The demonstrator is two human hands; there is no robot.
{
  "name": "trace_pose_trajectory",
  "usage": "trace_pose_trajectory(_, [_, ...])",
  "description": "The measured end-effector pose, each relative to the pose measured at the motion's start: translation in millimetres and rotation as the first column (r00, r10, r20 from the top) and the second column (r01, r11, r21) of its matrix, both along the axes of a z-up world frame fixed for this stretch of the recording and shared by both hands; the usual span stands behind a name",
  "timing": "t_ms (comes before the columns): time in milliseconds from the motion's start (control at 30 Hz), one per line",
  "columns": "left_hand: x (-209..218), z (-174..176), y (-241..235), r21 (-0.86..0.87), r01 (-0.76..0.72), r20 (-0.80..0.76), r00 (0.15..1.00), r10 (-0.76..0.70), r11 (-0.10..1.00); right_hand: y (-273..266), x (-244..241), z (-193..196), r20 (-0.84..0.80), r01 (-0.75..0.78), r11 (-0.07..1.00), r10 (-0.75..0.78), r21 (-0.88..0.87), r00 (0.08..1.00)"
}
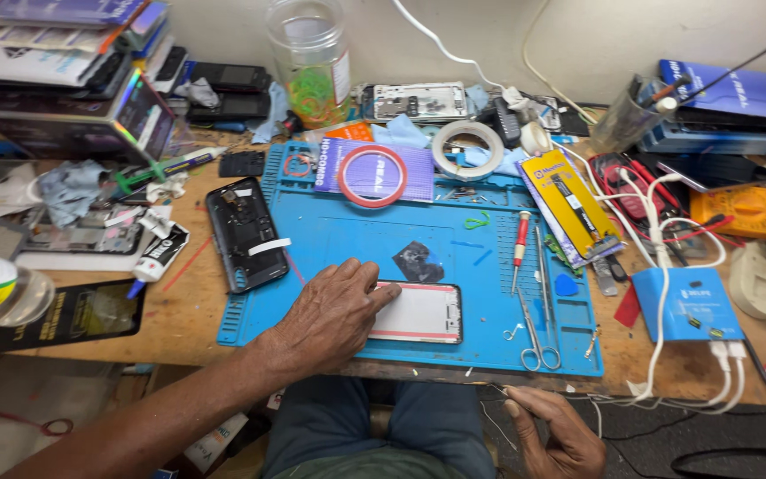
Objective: The person applies red adhesive tape to the edges of a disassembled smartphone screen and uses a small metal tool to press and adjust components on the back of the device. They repeatedly pick up and set down tools while working on the phone's internal parts.
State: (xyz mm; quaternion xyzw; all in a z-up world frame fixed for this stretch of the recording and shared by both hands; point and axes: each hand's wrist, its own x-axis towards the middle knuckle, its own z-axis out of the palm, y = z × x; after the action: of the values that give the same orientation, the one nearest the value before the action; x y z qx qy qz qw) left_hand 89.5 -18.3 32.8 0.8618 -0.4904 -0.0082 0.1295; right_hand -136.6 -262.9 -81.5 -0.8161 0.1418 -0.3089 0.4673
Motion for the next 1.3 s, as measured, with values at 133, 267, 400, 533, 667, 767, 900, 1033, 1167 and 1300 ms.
trace_pose_trajectory(133, [0.8, 2.6, 16.3, -0.013, -0.022, 0.034, 0.999, 0.022, 1.0, 2.5, 2.3, -4.1, 0.011, -0.013, 1.0, 0.013, -0.002, 1.0])
trace_pose_trajectory(267, [1.6, 2.8, 30.9, -0.023, -0.054, 0.044, 0.998, 0.055, 0.998, 1.3, 1.9, -7.5, 0.017, -0.037, 0.999, 0.037, 0.014, 0.999])
trace_pose_trajectory(400, [0.4, -0.1, 40.7, -0.042, -0.072, 0.066, 0.995, 0.075, 0.996, 3.9, 0.8, -10.0, -0.033, -0.012, 0.999, 0.013, 0.044, 0.999])
trace_pose_trajectory(533, [1.5, 2.7, 44.2, -0.074, -0.08, 0.085, 0.993, 0.086, 0.994, 8.1, 4.1, -3.3, -0.049, -0.012, 0.999, 0.014, 0.04, 0.999])
trace_pose_trajectory(667, [-0.5, 9.8, 45.8, -0.055, -0.086, 0.106, 0.99, 0.092, 0.995, 15.7, 3.6, 14.5, -0.007, -0.033, 0.999, 0.033, -0.013, 0.999])
trace_pose_trajectory(767, [-7.8, 12.9, 40.9, -0.065, 0.048, 0.01, 0.999, -0.047, 0.997, 21.7, 3.4, 31.3, -0.212, 0.107, 0.991, -0.121, -0.076, 0.97])
trace_pose_trajectory(900, [-11.0, 13.4, 14.0, -0.122, 0.367, 0.144, 0.926, -0.349, 0.922, 30.3, 3.3, 47.1, 0.033, 0.025, 0.998, -0.026, 0.049, 0.999])
trace_pose_trajectory(1033, [2.0, 15.2, 0.2, -0.017, 0.453, 0.053, 0.891, -0.451, 0.891, 34.9, -2.0, 53.7, 0.018, 0.073, 0.995, -0.074, 0.065, 0.997])
trace_pose_trajectory(1167, [14.6, 19.2, -9.4, 0.1, 0.491, 0.006, 0.869, -0.494, 0.865, 31.6, -10.3, 50.9, -0.068, 0.163, 0.983, -0.157, 0.088, 0.985])
trace_pose_trajectory(1300, [18.8, 23.0, -23.0, 0.158, 0.523, -0.054, 0.851, -0.522, 0.837, 28.4, -10.5, 45.2, -0.074, 0.157, 0.984, -0.151, 0.09, 0.986])
